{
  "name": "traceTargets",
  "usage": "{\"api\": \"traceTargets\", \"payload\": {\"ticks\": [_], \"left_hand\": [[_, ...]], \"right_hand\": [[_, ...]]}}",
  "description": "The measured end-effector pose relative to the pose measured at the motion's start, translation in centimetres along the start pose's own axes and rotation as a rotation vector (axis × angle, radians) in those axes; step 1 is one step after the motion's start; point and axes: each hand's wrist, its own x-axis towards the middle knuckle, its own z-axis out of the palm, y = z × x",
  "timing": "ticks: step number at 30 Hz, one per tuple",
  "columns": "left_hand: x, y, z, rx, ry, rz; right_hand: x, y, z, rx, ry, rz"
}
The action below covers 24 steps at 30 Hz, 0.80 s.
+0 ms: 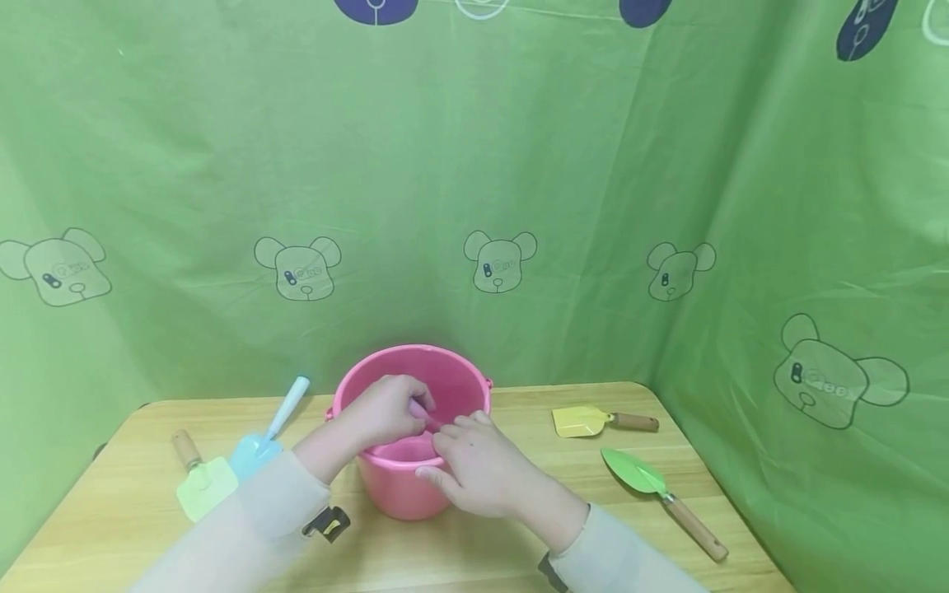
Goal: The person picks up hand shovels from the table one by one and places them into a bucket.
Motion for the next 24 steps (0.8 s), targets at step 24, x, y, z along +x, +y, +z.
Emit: {"api": "traceTargets", "payload": {"ticks": [24], "left_hand": [[-1.1, 0.6, 0.0, 0.233, -0.129, -0.103]], "right_hand": [[0.0, 0.0, 0.0, -0.001, -0.024, 0.017]]}}
